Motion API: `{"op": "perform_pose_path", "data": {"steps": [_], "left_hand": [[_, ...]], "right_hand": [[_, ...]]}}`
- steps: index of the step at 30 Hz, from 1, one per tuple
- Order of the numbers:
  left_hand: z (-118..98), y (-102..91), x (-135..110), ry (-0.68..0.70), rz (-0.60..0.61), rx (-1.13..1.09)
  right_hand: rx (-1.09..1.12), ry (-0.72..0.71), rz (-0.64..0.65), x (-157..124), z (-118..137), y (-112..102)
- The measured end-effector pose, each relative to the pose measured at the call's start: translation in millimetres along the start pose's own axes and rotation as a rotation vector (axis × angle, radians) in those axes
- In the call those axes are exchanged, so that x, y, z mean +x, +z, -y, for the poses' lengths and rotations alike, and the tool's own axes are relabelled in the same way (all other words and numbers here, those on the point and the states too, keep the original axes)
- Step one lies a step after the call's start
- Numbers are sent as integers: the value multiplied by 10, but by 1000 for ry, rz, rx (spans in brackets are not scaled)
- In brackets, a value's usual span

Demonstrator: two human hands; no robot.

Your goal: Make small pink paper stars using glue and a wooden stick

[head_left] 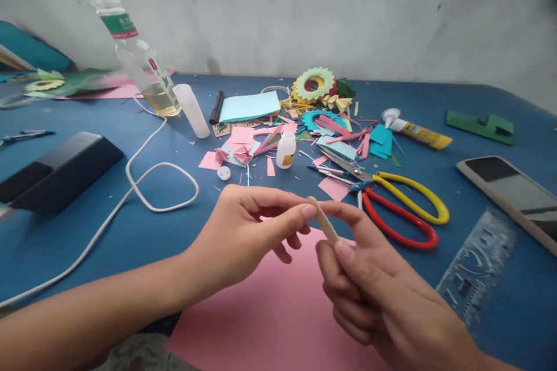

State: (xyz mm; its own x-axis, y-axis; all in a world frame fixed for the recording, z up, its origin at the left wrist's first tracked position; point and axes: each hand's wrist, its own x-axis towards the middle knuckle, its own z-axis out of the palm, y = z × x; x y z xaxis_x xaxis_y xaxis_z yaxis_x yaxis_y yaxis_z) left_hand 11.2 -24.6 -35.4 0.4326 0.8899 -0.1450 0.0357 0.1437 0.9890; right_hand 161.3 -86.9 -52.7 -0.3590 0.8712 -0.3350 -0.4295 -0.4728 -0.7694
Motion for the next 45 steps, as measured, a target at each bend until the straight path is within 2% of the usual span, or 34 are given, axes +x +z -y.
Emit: {"op": "perform_pose_path", "data": {"steps": [4, 9, 14, 19, 26, 33, 36, 41, 43, 45], "left_hand": [[15, 3, -8, 14, 8, 15], [21, 9, -19, 81, -50, 100], [-3, 12, -27, 182, -86, 232], [0, 15, -31, 211, -76, 207], [-24, -2, -46, 341, -78, 249], [47, -96, -27, 328, -45, 23], [39, -175, 63, 391, -159, 57], [-37, -344, 276, 450, -472, 69], [-61, -407, 339, 433, -530, 70], [-71, -463, 383, 383, -524, 80]], "right_hand": [[-177, -97, -62, -2, -71, 10], [-340, -139, -133, -29, -71, 39], [-353, -143, -147, -37, -52, 52], [-330, -143, -149, -58, -59, 55], [-312, -176, -124, -61, -104, -8], [-308, -247, -76, -36, -110, -45], [-329, -351, -52, 4, -79, -97], [-381, -520, -178, 135, 31, -225], [-410, -531, -208, 193, 73, -274], [-466, -526, -233, 247, 111, -323]]}}
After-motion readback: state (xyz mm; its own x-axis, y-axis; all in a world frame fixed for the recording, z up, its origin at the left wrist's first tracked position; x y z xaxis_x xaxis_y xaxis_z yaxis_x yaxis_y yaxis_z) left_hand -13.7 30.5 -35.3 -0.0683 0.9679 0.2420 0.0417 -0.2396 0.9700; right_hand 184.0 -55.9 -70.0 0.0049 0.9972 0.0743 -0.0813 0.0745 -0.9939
